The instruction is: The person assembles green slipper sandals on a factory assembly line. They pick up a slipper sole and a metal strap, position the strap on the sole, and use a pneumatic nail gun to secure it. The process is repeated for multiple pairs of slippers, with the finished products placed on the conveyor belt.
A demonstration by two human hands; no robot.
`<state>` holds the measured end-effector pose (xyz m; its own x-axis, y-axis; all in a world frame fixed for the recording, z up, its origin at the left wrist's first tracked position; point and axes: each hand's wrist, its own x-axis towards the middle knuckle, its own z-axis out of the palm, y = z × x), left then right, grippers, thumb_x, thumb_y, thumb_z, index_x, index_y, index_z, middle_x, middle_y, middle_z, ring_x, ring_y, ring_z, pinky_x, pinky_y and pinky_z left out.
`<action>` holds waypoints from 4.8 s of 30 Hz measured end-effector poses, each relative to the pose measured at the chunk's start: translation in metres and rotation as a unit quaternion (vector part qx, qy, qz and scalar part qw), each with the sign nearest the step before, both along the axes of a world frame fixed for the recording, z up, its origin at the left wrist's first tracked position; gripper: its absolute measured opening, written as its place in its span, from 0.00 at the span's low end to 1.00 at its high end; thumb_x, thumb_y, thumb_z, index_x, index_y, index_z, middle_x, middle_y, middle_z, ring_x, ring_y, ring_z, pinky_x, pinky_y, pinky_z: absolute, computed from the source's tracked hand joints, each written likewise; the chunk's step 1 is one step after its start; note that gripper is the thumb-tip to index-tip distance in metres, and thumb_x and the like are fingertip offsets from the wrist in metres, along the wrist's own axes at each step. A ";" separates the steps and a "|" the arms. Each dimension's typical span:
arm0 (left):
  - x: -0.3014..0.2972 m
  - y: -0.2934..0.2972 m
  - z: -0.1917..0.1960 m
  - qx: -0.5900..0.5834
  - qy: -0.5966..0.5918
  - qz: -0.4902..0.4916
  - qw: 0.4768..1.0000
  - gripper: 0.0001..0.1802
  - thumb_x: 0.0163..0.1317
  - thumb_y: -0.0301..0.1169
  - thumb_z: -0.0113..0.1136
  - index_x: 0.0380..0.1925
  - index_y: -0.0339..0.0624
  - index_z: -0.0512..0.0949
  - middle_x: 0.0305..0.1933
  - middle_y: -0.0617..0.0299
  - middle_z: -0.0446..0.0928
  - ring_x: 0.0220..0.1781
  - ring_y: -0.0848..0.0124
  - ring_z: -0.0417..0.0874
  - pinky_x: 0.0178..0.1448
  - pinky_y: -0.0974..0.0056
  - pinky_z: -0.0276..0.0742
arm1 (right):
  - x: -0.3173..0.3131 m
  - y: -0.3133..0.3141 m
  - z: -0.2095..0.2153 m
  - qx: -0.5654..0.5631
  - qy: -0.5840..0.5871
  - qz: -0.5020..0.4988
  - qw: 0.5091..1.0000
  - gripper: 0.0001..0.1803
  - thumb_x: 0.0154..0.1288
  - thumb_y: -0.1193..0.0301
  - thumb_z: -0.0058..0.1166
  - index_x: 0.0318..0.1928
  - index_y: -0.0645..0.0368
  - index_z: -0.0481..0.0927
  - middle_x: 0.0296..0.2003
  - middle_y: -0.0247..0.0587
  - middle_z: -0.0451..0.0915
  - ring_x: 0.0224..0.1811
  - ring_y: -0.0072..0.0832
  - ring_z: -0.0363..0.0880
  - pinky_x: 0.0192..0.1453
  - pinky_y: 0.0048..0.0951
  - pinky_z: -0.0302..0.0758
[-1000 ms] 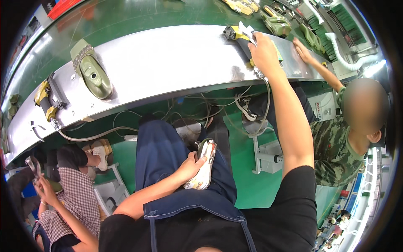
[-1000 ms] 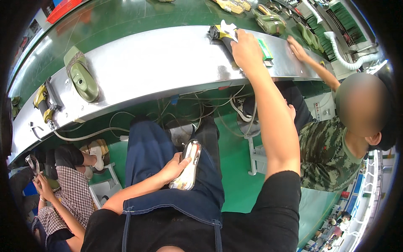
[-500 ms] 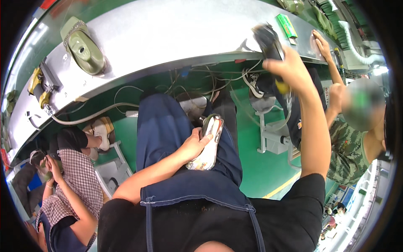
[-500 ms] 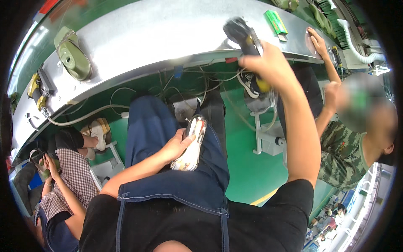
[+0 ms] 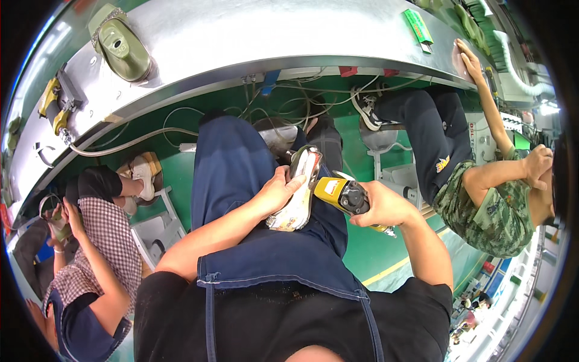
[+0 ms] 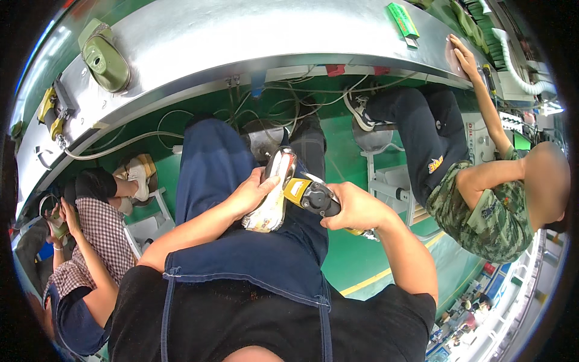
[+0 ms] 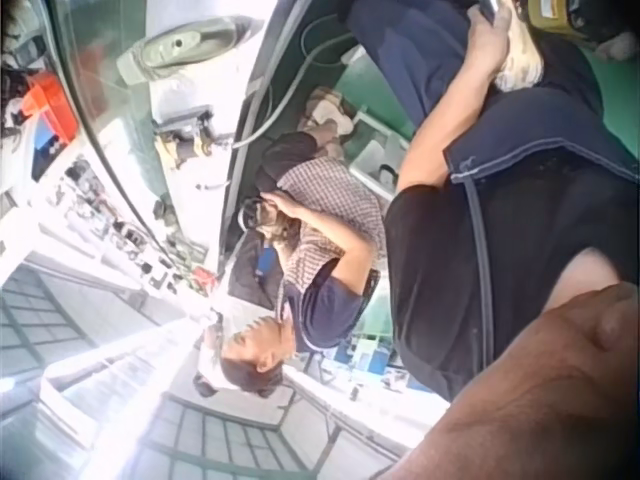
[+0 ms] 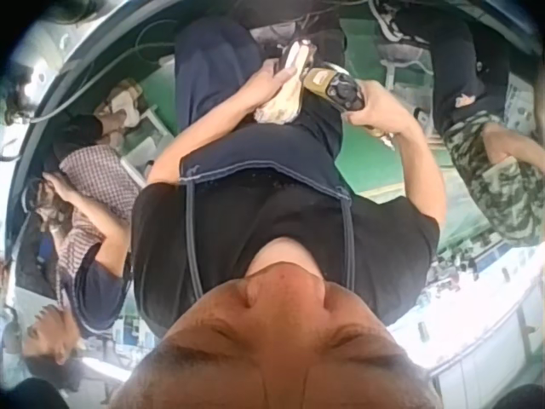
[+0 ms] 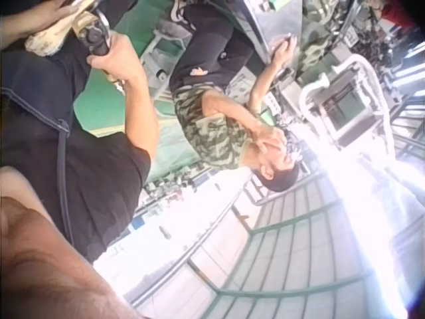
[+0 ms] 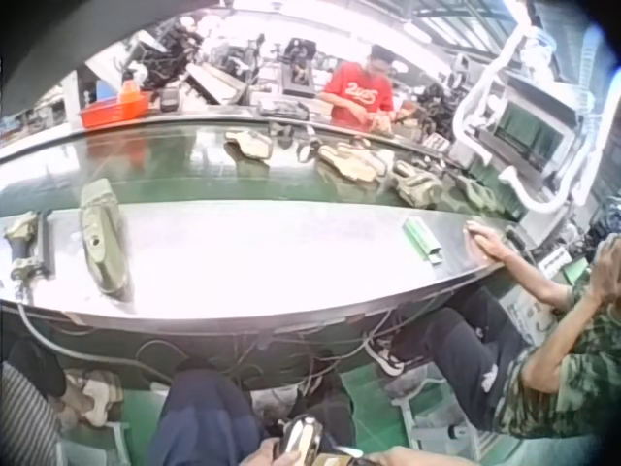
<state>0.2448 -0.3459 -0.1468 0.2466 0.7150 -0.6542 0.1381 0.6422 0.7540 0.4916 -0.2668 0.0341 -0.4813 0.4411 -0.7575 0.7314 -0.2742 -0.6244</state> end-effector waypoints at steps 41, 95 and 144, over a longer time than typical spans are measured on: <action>-0.019 0.012 0.026 -0.024 -0.071 -0.072 0.995 0.67 0.48 0.46 0.87 0.75 0.23 0.52 0.66 0.38 0.75 0.71 0.53 0.78 0.75 0.59 0.71 | -0.053 0.074 0.067 0.175 -0.058 0.148 0.972 0.27 0.46 0.68 0.73 0.49 0.67 0.83 0.29 0.42 0.83 0.32 0.25 0.80 0.39 0.33 0.79; -0.044 0.047 0.118 0.743 0.077 0.001 0.665 0.60 0.42 0.34 0.88 0.72 0.37 0.59 0.67 0.40 0.70 0.68 0.47 0.76 0.70 0.46 0.74 | -0.064 -0.081 -0.018 0.605 0.380 -0.101 0.692 0.22 0.50 0.77 0.80 0.46 0.57 0.85 0.42 0.38 0.82 0.46 0.39 0.85 0.53 0.40 0.85; 0.000 -0.032 0.085 0.355 -0.114 -0.057 0.926 0.68 0.43 0.32 0.90 0.76 0.41 0.47 0.76 0.42 0.61 0.80 0.50 0.67 0.82 0.48 0.65 | -0.048 -0.082 -0.032 0.063 0.384 -0.264 0.883 0.70 0.38 0.51 0.88 0.78 0.63 0.58 0.76 0.48 0.62 0.80 0.42 0.61 0.82 0.45 0.62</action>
<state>0.2443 -0.3775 -0.0614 0.4202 0.9061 0.0489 -0.0413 -0.0347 0.9985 0.4434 -0.3489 0.0022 -0.5331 0.8151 -0.2267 -0.1289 -0.3431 -0.9304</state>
